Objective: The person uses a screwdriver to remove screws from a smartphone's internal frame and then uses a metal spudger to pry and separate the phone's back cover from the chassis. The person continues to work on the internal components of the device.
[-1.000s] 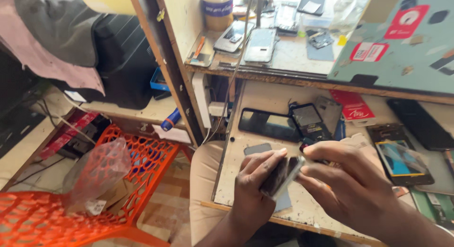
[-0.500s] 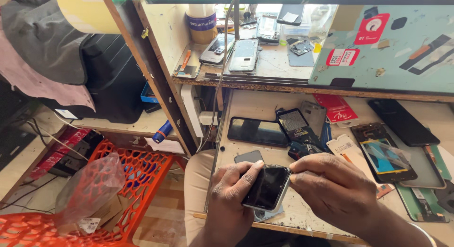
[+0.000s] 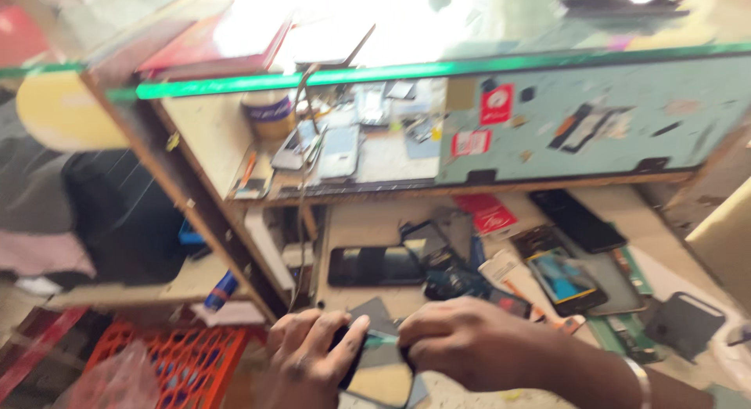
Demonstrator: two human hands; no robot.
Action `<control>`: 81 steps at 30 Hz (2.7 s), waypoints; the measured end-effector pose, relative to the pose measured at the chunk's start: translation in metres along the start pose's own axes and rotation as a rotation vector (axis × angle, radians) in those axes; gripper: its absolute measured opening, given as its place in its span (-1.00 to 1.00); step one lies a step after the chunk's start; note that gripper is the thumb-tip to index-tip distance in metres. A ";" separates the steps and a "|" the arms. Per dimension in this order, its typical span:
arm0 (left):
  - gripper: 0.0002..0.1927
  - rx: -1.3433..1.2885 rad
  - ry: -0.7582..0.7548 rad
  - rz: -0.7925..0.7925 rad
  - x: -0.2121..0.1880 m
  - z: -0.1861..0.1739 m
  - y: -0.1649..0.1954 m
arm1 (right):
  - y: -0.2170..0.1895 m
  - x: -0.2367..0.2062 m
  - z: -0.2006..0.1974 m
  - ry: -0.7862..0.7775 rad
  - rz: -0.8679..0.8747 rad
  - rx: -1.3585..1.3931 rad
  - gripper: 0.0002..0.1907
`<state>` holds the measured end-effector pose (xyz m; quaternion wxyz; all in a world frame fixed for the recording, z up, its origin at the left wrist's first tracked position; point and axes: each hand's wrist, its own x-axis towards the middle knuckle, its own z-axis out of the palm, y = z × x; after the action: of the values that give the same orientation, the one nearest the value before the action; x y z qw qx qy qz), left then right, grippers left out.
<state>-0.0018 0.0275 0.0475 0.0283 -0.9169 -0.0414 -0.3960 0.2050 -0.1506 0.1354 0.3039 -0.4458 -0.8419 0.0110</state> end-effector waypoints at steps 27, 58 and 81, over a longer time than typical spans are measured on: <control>-0.44 -0.222 -0.086 -0.449 -0.021 -0.026 -0.018 | 0.050 -0.018 0.066 -0.023 0.134 -0.193 -0.81; -0.58 -1.881 0.480 -0.684 -0.004 0.062 0.059 | 0.044 -0.025 0.078 0.431 0.908 0.939 -0.82; -0.87 -1.212 0.208 -0.691 0.001 0.055 0.066 | 0.056 -0.027 0.082 0.355 0.738 1.003 -0.82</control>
<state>0.0450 -0.0339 0.0095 -0.6108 -0.6630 -0.0994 -0.4212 0.2152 -0.1163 0.0387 0.5862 -0.5047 -0.4628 0.4328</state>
